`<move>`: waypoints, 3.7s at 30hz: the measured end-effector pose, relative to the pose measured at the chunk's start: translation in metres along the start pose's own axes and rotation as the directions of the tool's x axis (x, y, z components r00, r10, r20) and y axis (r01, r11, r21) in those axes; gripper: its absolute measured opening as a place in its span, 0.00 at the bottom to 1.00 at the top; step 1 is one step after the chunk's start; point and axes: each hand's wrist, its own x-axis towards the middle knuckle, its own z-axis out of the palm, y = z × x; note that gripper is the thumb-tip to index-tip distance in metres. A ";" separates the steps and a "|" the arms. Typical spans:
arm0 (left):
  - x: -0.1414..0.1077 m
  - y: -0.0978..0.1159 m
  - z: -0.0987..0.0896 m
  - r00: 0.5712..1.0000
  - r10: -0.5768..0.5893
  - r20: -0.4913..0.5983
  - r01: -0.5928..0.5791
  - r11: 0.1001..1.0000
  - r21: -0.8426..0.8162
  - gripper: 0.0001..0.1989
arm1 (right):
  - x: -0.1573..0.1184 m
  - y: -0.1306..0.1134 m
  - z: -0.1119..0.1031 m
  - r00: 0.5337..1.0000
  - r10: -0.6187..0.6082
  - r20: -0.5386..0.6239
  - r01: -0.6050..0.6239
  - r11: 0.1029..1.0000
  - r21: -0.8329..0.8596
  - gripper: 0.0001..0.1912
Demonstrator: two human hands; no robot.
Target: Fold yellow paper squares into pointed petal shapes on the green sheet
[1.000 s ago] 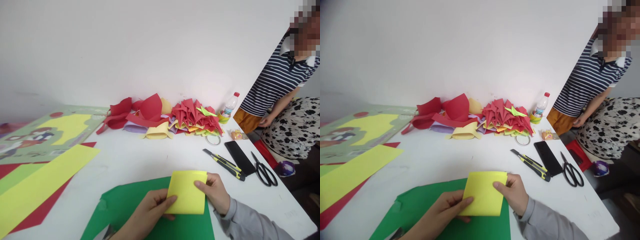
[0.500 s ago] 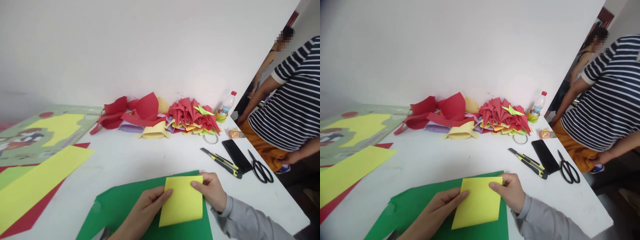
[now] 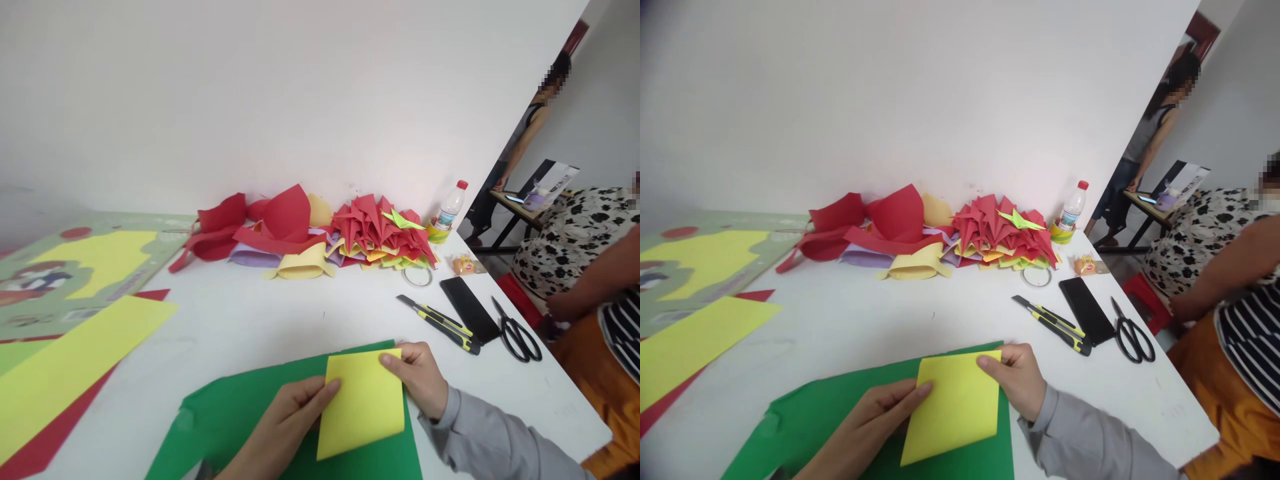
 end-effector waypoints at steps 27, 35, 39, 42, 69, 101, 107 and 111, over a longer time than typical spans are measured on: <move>-0.002 0.000 0.003 0.987 0.141 0.079 -0.152 0.974 0.168 0.24 | -0.001 -0.006 0.000 0.998 0.067 -0.013 -0.065 0.992 0.113 0.17; -0.006 0.001 0.001 0.964 0.106 0.245 -0.164 0.959 0.230 0.25 | 0.001 -0.018 -0.018 0.889 0.181 0.420 -0.252 0.960 0.119 0.18; -0.012 0.007 0.003 0.948 0.045 0.315 -0.148 0.939 0.311 0.25 | -0.009 -0.010 -0.004 0.904 0.197 0.380 -0.249 0.964 0.094 0.18; -0.016 0.012 0.007 0.950 0.038 0.308 -0.147 0.929 0.339 0.24 | -0.016 -0.003 0.007 0.915 0.236 0.326 -0.260 0.965 0.033 0.19; -0.013 0.006 0.018 0.965 0.058 0.255 -0.140 0.940 0.313 0.25 | -0.014 -0.007 0.013 0.937 0.211 0.277 -0.227 0.973 0.027 0.17; -0.011 0.006 0.013 0.962 0.043 0.269 -0.110 0.964 0.241 0.26 | -0.013 -0.010 0.014 0.987 0.145 0.069 -0.153 0.980 0.126 0.12; -0.008 0.003 0.009 0.968 -0.010 0.253 0.009 1.000 0.008 0.27 | -0.007 -0.015 0.007 0.988 0.086 -0.126 -0.065 0.985 0.161 0.11; -0.003 0.000 0.008 0.992 -0.014 0.123 0.011 1.000 0.021 0.28 | -0.007 -0.019 0.005 0.986 -0.004 -0.168 0.021 0.995 0.101 0.10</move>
